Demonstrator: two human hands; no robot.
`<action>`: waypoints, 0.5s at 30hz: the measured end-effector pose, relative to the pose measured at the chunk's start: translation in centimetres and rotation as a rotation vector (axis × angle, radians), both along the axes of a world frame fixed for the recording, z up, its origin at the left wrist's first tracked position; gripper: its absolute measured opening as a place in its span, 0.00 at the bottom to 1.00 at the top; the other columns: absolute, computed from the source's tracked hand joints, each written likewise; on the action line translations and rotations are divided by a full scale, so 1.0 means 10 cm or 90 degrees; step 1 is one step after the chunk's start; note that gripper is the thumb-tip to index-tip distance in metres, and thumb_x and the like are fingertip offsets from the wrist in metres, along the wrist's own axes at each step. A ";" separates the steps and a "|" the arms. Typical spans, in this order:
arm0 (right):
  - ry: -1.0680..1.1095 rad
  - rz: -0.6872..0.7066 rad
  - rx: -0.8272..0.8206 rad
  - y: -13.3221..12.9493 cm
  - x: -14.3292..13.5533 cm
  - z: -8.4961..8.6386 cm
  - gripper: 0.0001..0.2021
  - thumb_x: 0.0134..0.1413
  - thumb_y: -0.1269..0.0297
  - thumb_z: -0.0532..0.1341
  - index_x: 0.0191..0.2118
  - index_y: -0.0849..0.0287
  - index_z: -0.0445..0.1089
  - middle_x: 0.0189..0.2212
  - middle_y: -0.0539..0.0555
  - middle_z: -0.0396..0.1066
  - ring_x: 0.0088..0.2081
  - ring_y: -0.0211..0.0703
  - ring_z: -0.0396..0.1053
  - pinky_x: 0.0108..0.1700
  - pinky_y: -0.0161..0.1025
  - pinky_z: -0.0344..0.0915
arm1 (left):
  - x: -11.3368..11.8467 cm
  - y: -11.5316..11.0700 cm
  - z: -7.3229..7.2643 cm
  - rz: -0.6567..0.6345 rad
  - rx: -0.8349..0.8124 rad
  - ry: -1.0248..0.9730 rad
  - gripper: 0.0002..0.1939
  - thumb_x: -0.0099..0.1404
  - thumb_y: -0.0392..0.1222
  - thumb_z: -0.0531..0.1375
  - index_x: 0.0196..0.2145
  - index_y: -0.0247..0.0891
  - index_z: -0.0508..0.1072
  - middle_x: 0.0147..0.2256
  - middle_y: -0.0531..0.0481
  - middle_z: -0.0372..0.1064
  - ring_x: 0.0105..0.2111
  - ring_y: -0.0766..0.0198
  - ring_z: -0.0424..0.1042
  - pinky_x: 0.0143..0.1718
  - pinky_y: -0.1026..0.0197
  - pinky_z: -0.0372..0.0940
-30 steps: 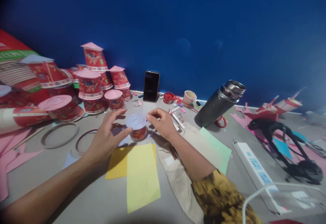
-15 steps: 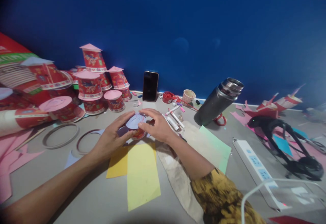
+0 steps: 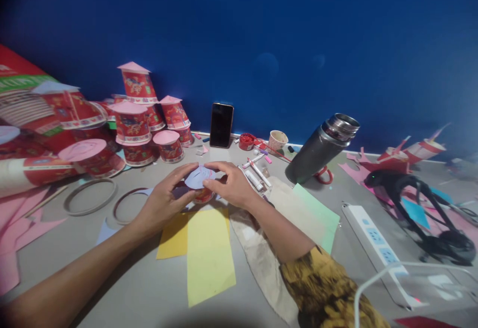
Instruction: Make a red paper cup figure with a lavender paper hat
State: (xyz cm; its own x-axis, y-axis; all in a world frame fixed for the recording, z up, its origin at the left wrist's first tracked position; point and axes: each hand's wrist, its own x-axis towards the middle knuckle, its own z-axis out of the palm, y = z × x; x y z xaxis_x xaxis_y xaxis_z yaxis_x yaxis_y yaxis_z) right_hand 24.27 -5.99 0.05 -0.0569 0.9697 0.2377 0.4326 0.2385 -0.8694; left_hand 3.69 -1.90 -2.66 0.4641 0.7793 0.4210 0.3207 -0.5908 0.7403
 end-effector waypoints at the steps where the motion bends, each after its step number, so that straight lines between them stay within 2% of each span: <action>1: 0.000 0.001 -0.001 0.00 0.00 0.00 0.22 0.54 0.59 0.68 0.54 0.58 0.76 0.51 0.58 0.77 0.51 0.50 0.74 0.47 0.43 0.71 | 0.00 0.00 0.01 0.000 -0.001 0.000 0.27 0.65 0.45 0.62 0.61 0.39 0.70 0.62 0.39 0.70 0.62 0.48 0.69 0.65 0.44 0.62; 5: 0.005 0.000 -0.004 0.00 0.00 0.00 0.22 0.55 0.58 0.67 0.55 0.58 0.76 0.51 0.59 0.77 0.50 0.50 0.74 0.47 0.43 0.71 | -0.05 -0.02 0.06 -0.028 -0.010 0.010 0.30 0.65 0.52 0.63 0.62 0.41 0.69 0.64 0.39 0.66 0.65 0.46 0.65 0.67 0.42 0.60; 8: 0.006 0.000 -0.006 0.00 0.00 0.00 0.22 0.54 0.58 0.68 0.54 0.58 0.76 0.51 0.58 0.77 0.50 0.49 0.74 0.47 0.42 0.71 | -0.07 -0.02 0.09 -0.053 -0.028 0.009 0.29 0.69 0.55 0.58 0.63 0.40 0.68 0.65 0.38 0.64 0.66 0.46 0.63 0.67 0.42 0.60; 15: 0.022 0.010 -0.023 0.01 0.01 -0.02 0.22 0.54 0.59 0.68 0.54 0.58 0.76 0.51 0.57 0.77 0.49 0.49 0.74 0.47 0.42 0.72 | -0.04 0.03 0.05 -0.004 -0.051 0.007 0.28 0.72 0.56 0.54 0.61 0.36 0.72 0.62 0.37 0.69 0.63 0.47 0.67 0.66 0.42 0.60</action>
State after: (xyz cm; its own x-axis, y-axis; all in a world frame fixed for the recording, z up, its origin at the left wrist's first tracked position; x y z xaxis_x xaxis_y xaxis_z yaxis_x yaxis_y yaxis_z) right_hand 24.34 -5.90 -0.11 -0.0638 0.9767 0.2049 0.3988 0.2132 -0.8919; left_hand 3.29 -1.63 -2.20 0.4736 0.8072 0.3524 0.3246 -0.5319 0.7821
